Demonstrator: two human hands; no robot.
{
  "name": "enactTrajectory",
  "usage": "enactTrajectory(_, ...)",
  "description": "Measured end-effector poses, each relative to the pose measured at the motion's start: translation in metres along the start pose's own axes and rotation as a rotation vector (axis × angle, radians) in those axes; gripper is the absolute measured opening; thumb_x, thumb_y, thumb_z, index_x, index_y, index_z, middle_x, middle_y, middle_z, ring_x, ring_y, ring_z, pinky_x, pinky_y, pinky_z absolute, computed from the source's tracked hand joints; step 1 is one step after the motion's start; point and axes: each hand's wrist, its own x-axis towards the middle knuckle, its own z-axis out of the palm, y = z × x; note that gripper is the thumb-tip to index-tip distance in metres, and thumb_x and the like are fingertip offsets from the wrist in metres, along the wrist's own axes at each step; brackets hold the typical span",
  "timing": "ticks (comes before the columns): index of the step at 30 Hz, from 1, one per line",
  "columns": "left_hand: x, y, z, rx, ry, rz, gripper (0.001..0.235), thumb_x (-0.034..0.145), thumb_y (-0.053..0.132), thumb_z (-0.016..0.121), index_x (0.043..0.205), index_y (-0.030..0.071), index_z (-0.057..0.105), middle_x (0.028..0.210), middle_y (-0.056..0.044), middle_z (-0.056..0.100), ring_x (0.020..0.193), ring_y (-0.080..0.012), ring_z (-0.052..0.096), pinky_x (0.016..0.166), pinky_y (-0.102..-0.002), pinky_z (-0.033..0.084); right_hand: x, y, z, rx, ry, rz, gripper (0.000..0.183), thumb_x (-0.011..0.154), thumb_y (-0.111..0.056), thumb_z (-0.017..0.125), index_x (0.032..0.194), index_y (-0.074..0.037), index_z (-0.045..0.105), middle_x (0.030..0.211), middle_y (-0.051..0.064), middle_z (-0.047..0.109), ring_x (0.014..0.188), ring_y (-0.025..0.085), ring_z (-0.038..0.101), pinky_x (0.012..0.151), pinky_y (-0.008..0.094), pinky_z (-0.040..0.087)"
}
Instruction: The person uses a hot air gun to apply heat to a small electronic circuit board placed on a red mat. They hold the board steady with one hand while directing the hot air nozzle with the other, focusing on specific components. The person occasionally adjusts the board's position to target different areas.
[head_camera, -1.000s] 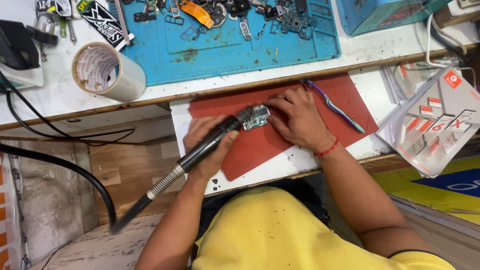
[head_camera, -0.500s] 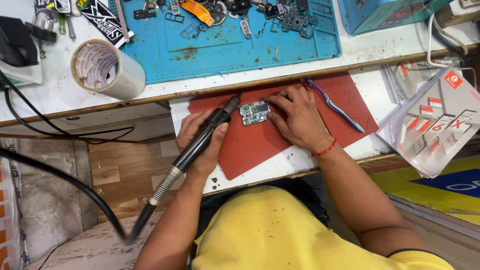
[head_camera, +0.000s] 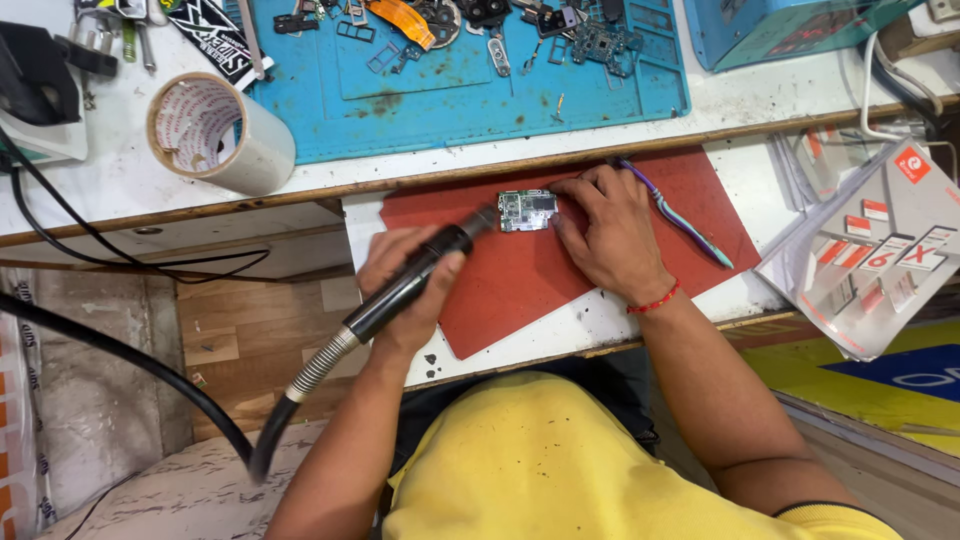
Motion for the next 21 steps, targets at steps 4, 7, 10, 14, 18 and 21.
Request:
enactTrajectory(4,-0.004,-0.007,0.002,-0.016,-0.045,0.016,0.04,0.089,0.041,0.08,0.105,0.004,0.075,0.095,-0.006,0.073,0.093,-0.0176,0.063,0.086,-0.031,0.054,-0.01,0.02,0.015,0.025,-0.019,-0.009,0.034,0.09,-0.015,0.074,0.123,-0.012,0.072,0.111,0.009,0.057,0.104,0.031,0.05,0.096,0.045,0.04)
enactTrajectory(7,-0.002,-0.009,-0.003,-0.037,-0.097,0.065,0.04,0.09,0.041,0.079,0.105,0.005,0.076,0.096,-0.006,0.074,0.095,-0.0173,0.064,0.09,-0.032,0.053,-0.012,0.023,0.016,0.014,-0.025,-0.027,0.034,0.091,-0.015,0.073,0.125,-0.013,0.071,0.111,0.009,0.056,0.103,0.031,0.049,0.095,0.045,0.04)
enactTrajectory(10,-0.005,-0.003,0.002,0.019,-0.076,0.076,0.041,0.089,0.042,0.08,0.105,0.004,0.075,0.097,-0.007,0.074,0.097,-0.0181,0.065,0.089,-0.031,0.054,-0.012,0.025,0.017,0.027,-0.037,-0.03,0.034,0.092,-0.015,0.072,0.126,-0.013,0.071,0.112,0.009,0.056,0.103,0.03,0.049,0.097,0.045,0.039)
enactTrajectory(14,-0.001,-0.002,-0.002,-0.029,-0.031,-0.023,0.045,0.088,0.042,0.08,0.108,0.002,0.073,0.098,-0.009,0.07,0.094,-0.0192,0.063,0.084,-0.032,0.054,-0.012,0.024,0.018,0.015,-0.04,-0.032,0.034,0.092,-0.014,0.072,0.126,-0.014,0.071,0.112,0.009,0.056,0.103,0.031,0.048,0.096,0.045,0.039)
enactTrajectory(18,-0.003,-0.002,-0.002,-0.035,-0.054,0.045,0.04,0.089,0.038,0.081,0.108,0.003,0.074,0.098,-0.007,0.072,0.097,-0.0187,0.064,0.088,-0.034,0.054,-0.008,0.016,0.01,0.022,-0.038,-0.04,0.035,0.092,-0.015,0.072,0.127,-0.013,0.07,0.113,0.009,0.056,0.104,0.03,0.049,0.097,0.045,0.039)
enactTrajectory(21,-0.002,-0.003,-0.002,-0.002,-0.051,0.011,0.041,0.088,0.037,0.082,0.11,0.003,0.074,0.1,-0.008,0.072,0.098,-0.018,0.063,0.088,-0.034,0.054,-0.011,0.021,0.014,0.019,-0.042,-0.036,0.035,0.093,-0.016,0.073,0.127,-0.013,0.07,0.113,0.009,0.056,0.104,0.03,0.048,0.096,0.045,0.039)
